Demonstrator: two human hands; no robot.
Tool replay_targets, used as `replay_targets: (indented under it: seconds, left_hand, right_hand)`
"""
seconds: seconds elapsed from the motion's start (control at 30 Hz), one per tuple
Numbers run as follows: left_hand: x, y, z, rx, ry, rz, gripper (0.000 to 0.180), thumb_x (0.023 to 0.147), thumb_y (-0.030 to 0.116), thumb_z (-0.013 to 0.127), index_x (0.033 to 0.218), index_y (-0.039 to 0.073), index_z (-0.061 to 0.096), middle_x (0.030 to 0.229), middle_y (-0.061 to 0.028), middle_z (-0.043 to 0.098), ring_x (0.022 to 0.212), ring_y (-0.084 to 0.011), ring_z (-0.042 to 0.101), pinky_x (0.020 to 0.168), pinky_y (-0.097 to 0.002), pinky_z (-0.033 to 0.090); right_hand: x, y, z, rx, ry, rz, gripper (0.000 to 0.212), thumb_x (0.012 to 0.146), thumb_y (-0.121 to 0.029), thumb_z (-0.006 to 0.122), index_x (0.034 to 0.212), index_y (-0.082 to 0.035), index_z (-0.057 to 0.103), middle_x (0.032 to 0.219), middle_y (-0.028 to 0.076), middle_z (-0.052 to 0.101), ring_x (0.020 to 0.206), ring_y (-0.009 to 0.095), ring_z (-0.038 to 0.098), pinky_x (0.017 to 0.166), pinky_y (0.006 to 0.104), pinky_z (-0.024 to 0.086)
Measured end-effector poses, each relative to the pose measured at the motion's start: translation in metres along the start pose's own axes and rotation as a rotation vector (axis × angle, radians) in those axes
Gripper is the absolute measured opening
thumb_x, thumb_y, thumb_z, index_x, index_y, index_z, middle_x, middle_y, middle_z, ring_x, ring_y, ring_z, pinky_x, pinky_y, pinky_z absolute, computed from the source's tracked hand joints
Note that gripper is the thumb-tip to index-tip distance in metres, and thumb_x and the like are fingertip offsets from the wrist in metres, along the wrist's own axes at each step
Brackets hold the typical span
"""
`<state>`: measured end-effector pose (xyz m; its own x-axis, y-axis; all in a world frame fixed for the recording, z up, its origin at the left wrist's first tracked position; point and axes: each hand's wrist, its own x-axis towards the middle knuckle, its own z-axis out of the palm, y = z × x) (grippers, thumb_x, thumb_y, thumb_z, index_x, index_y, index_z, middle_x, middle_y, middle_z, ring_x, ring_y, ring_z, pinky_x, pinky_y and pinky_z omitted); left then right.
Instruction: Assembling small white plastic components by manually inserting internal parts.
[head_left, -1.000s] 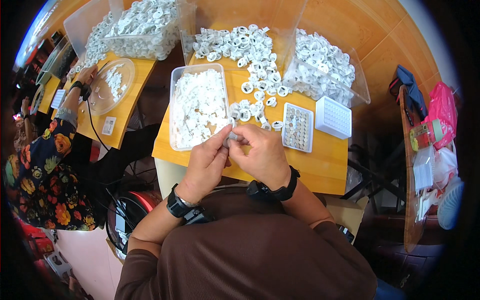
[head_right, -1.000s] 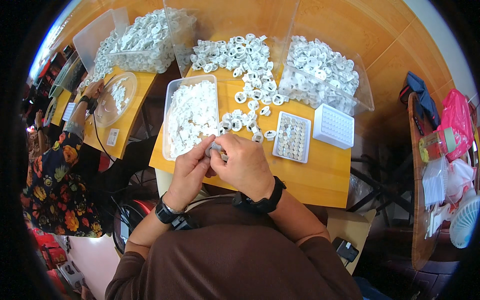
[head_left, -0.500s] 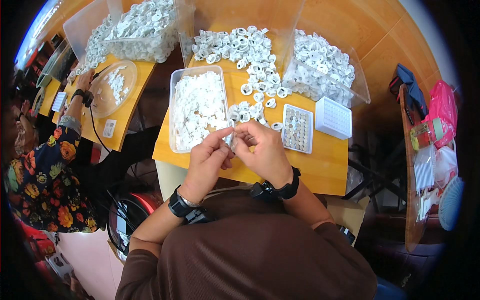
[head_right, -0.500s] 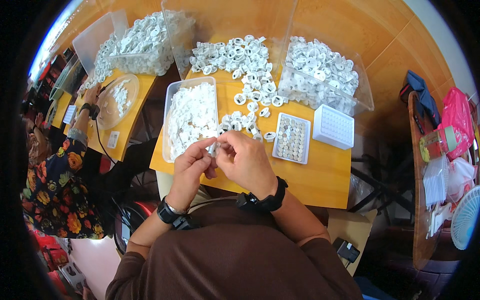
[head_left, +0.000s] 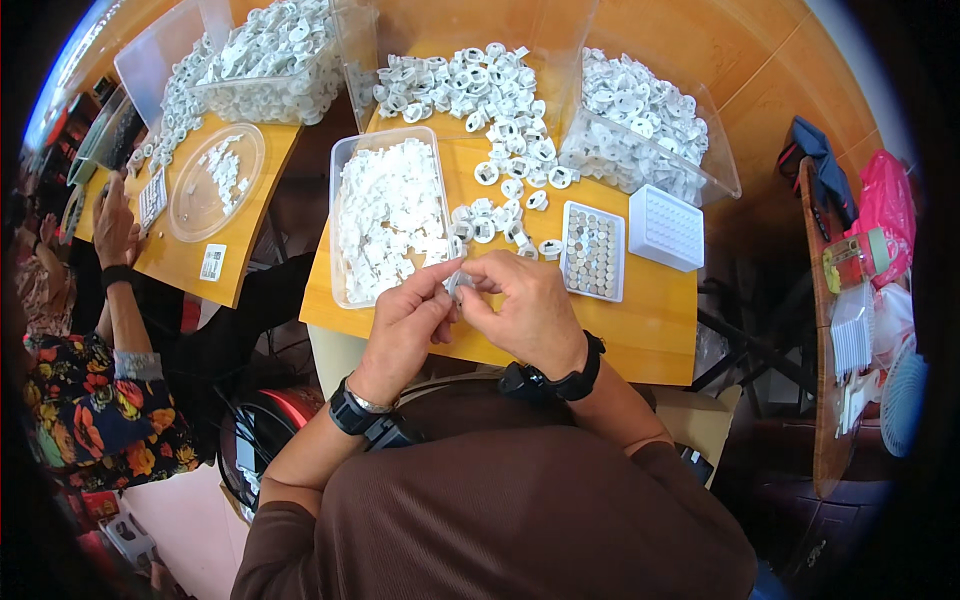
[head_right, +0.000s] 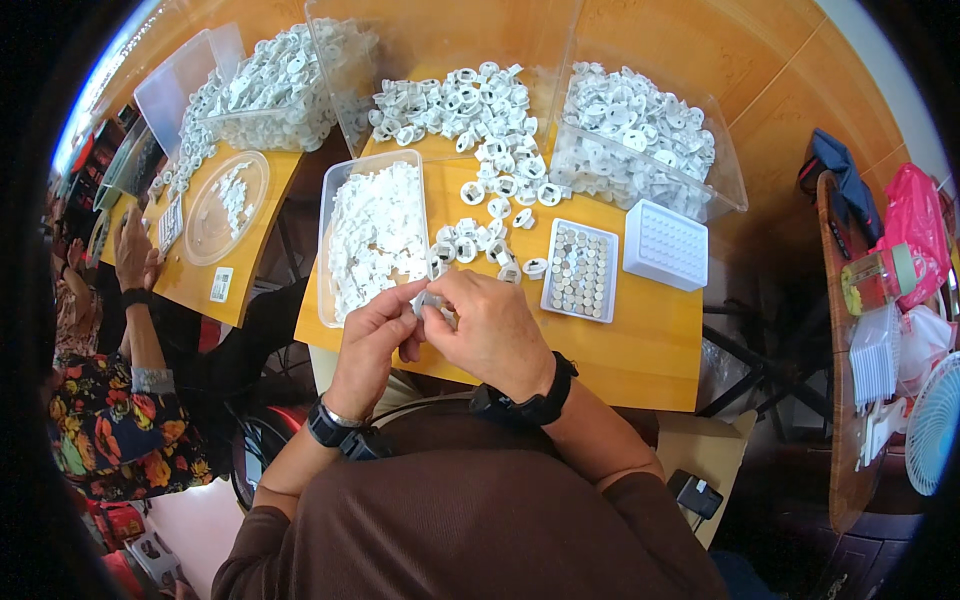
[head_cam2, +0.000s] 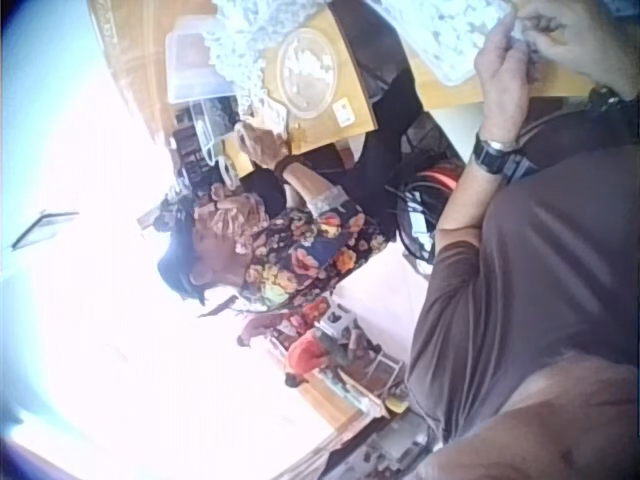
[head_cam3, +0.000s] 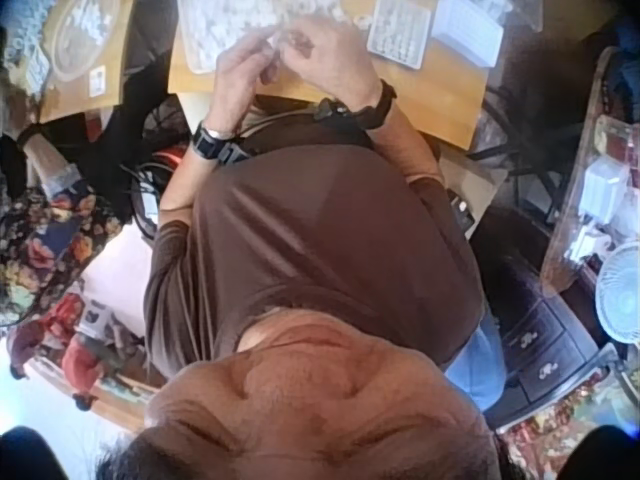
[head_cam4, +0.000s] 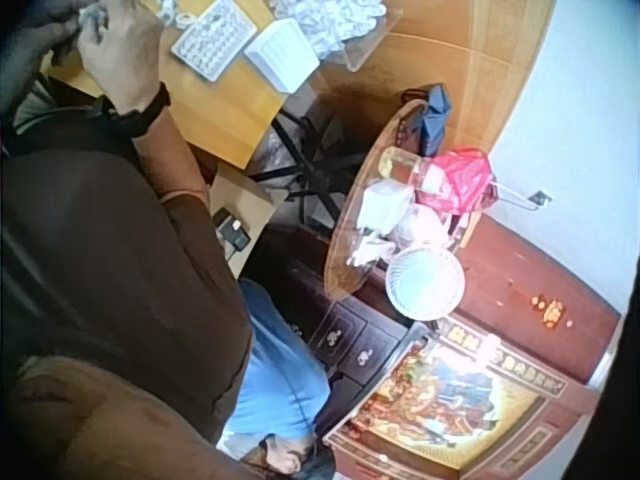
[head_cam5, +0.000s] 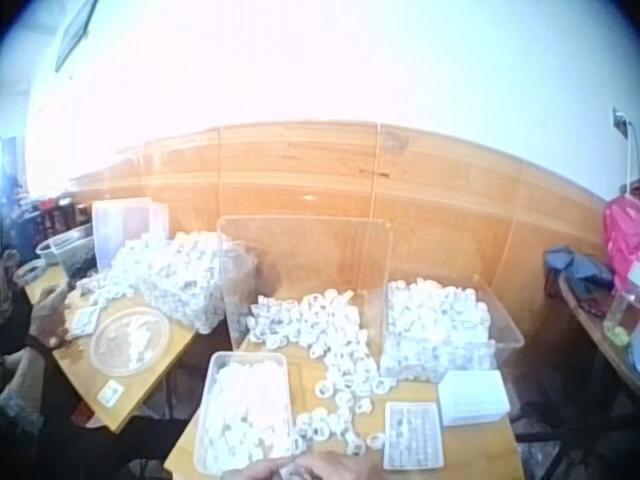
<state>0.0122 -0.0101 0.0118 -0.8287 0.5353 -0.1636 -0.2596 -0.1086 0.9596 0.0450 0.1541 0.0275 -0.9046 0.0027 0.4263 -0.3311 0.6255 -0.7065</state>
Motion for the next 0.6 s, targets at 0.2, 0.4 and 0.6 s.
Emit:
replay_targets:
  seconds: [0.2,0.4,0.6]
  left_hand:
    - [-0.0027,0.0034,0.0073,0.084,0.019,0.036,0.039,0.09,0.0,0.047,0.128,0.002,0.055,0.074,0.0017,0.051,0.061,-0.0055,0.05,0.055,-0.019,0.042]
    - [-0.0015,-0.0034,0.0059,0.075,0.017,0.045,0.039,0.09,0.0,0.047,0.129,0.002,0.055,0.074,0.0018,0.052,0.06,-0.005,0.05,0.054,-0.0186,0.042]
    - [-0.0012,-0.0016,0.0055,0.113,0.049,0.034,0.037,0.091,0.0,0.047,0.126,0.002,0.057,0.074,0.001,0.054,0.06,-0.0047,0.049,0.054,-0.0183,0.042]
  right_hand:
    - [-0.0011,0.0001,0.0011,-0.151,-0.004,-0.036,0.012,0.076,-0.005,0.068,0.087,-0.002,0.061,0.076,0.01,0.064,0.068,0.024,0.067,0.059,0.0318,0.053]
    - [-0.0015,0.002,0.0003,-0.035,0.018,-0.002,0.011,0.075,-0.008,0.065,0.082,-0.002,0.058,0.072,0.014,0.061,0.066,0.032,0.061,0.058,0.0396,0.049]
    - [-0.0013,0.002,0.0002,-0.01,-0.02,0.032,0.011,0.076,-0.008,0.066,0.084,-0.002,0.06,0.075,0.015,0.063,0.068,0.032,0.063,0.059,0.0385,0.05]
